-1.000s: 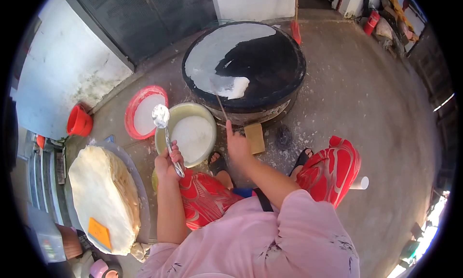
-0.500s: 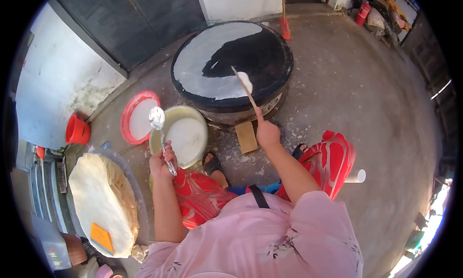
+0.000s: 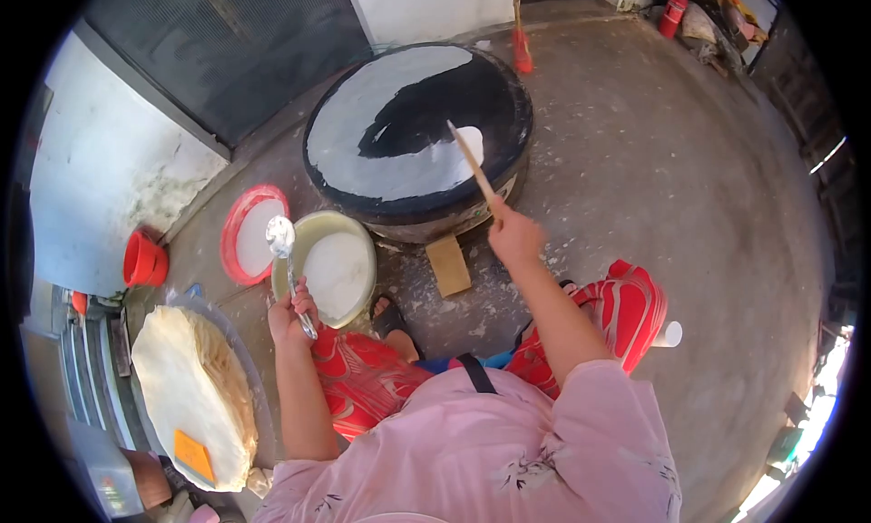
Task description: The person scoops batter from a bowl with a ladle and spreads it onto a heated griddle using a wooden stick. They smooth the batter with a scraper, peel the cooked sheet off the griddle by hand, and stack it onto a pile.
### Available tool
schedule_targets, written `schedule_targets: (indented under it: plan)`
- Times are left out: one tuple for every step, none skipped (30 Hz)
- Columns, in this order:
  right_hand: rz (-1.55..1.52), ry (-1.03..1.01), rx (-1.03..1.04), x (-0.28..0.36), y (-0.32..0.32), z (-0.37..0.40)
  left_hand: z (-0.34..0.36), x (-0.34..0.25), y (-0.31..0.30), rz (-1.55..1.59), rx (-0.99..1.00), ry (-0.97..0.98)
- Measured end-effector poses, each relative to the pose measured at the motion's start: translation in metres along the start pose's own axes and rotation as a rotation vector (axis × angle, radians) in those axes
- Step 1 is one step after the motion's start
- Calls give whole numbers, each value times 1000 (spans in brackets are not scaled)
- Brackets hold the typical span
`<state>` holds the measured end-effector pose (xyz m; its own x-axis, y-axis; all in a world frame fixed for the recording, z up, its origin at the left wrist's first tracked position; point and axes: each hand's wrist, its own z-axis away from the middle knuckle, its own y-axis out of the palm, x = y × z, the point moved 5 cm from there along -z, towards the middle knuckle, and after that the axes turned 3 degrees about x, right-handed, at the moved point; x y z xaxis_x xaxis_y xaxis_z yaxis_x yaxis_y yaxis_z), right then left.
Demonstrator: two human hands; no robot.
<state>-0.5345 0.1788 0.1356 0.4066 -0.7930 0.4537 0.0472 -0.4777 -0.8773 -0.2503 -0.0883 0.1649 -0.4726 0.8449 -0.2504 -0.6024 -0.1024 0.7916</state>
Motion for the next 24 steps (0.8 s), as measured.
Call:
schedule_targets:
  plan:
    - [-82, -117, -12, 7, 4, 5, -1, 0, 0, -2, -8, 14]
    - [-164, -235, -22, 14, 7, 12, -2, 0, 1, -3, -7, 13]
    - [-76, -314, 97, 25, 2, 21, -2, 1, 1, 10, -1, 12]
    - [-76, -311, 99, 17, 2, 18, -3, 2, 2, 22, 4, 10]
    - [-3, -271, 71, 1, -1, 11, -3, 3, 3, 18, 8, 6]
    - [70, -233, 43, -15, -3, 3, -3, 4, 4, 19, 4, 6]
    - [76, -191, 4, -27, -11, -10, -2, 5, 5, 22, 0, 3]
    - [75, -193, 10, -30, -11, -24, -1, 7, 7, 23, -4, -1]
    - [68, -122, -1, -32, -18, -36, 0, 8, 9, 23, -8, -1]
    - [61, -49, -11, -35, -22, -43, 0, 10, 11, 21, -20, 7]
    - [62, -45, -9, -35, -18, -43, -1, 11, 13, 18, -31, 14]
    - [-87, -55, 39, -32, -8, -40, -3, 11, 13, 14, -31, 10]
    - [-236, -67, 87, -30, -2, -37, -5, 10, 12, 26, -30, 5]
    - [-237, -65, 88, -33, -4, -27, -8, 10, 11, 40, -32, 1]
    - [-122, -283, 147, -25, -8, -9, -6, 13, 16, 35, -69, 20]
    - [-5, -500, 207, -18, -8, 2, -7, 15, 17, 35, -74, 21]
    - [-6, -500, 212, -34, -10, -5, -8, 15, 16, 38, -71, 23]
    - [87, -393, 192, -64, -16, -21, -8, 15, 16, 42, -67, 26]
    - [179, -286, 171, -84, -19, -37, -8, 16, 18, 43, -70, 28]
    - [179, -286, 176, -86, -21, -55, -9, 17, 19, 18, -86, 47]
    - [203, -286, 91, -87, -30, -77, -10, 19, 20, -8, -103, 64]
    - [227, -285, 2, -89, -39, -91, -12, 22, 21, -9, -104, 62]
    - [225, -281, 2, -84, -37, -98, -13, 23, 23, 0, -121, 65]
    - [67, -146, 83, -79, -30, -105, -15, 24, 24, 6, -137, 68]
